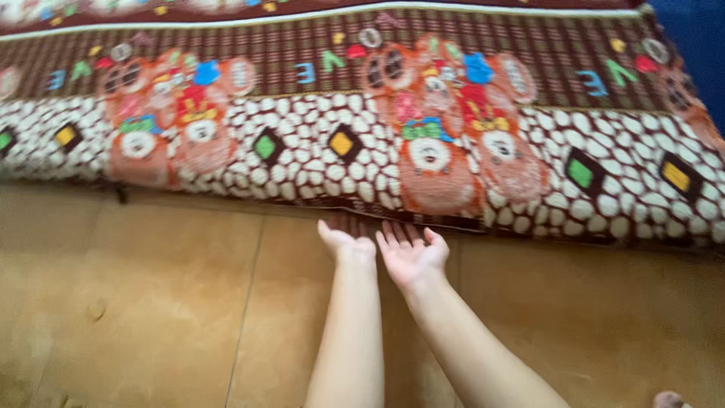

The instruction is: The person folds a patterned blanket on a mattress, smoothing and aligning the edges before rolling it into a compact bundle. The person then smooths the underlying blue sheet.

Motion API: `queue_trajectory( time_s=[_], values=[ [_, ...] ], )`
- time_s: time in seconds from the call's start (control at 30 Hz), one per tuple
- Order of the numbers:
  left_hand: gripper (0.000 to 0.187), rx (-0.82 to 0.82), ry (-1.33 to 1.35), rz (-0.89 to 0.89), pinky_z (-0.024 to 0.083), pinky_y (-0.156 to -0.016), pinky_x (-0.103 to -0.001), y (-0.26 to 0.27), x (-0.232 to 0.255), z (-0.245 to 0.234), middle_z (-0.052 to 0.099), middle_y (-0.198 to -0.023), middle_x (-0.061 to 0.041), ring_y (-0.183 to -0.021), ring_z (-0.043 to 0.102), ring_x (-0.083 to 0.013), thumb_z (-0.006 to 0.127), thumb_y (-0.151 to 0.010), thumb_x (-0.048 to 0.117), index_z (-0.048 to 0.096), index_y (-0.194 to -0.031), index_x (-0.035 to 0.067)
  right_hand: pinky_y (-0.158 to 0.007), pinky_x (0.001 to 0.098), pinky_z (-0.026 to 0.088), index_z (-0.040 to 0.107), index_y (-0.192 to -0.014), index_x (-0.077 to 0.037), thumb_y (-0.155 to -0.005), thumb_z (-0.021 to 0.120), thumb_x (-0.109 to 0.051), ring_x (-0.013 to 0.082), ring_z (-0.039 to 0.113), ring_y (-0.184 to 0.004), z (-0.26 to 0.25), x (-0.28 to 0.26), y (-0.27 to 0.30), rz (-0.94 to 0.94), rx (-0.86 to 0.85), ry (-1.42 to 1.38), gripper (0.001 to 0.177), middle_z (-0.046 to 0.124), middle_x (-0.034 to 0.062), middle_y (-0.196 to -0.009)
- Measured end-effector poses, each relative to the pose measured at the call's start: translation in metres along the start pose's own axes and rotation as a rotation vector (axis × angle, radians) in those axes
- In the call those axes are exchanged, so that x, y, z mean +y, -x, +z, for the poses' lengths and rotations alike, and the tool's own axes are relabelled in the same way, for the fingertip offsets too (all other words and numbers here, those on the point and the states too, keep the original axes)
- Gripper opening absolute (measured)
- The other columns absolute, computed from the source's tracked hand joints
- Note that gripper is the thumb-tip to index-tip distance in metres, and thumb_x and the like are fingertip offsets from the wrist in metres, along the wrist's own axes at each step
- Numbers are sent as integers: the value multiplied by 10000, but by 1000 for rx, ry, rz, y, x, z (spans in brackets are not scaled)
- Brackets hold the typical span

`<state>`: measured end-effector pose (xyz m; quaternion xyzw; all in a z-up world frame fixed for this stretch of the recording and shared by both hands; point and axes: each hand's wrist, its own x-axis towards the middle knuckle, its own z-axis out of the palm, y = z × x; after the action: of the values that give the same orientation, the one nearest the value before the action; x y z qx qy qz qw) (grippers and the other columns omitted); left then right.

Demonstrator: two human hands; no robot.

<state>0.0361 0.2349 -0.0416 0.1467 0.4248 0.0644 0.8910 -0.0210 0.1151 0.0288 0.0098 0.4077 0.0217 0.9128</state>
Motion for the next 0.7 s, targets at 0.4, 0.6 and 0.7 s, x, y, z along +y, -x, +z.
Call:
queue_trajectory(
  time_s=[0.4,0.6,0.7],
  values=[
    [1044,-429,92,-156,366,-1146,-565,34,82,35,421,-1593,-99,-1423,407,-359,208,-820,916,421,-1556,208,-1188,594,334,499,-1462,-28,-825,433,-187,423,433,-1417,35,50,-41,98,34,152,659,496,232,-1527],
    [1072,-558,64,-113,300,-1193,-600,33,114,44,326,-1670,-66,-1501,327,-353,171,-807,936,351,-1604,243,-1183,520,345,508,-1434,-6,-917,518,-181,351,472,-1418,20,67,-43,184,-26,662,546,523,195,-1532],
    [1134,-442,-46,-210,321,-1161,-601,10,120,41,347,-1647,-92,-1470,348,-380,135,-772,974,354,-1597,227,-1139,528,391,498,-1404,-68,-966,523,-234,354,486,-1353,36,72,-24,335,86,1206,470,485,115,-1459]
  ],
)
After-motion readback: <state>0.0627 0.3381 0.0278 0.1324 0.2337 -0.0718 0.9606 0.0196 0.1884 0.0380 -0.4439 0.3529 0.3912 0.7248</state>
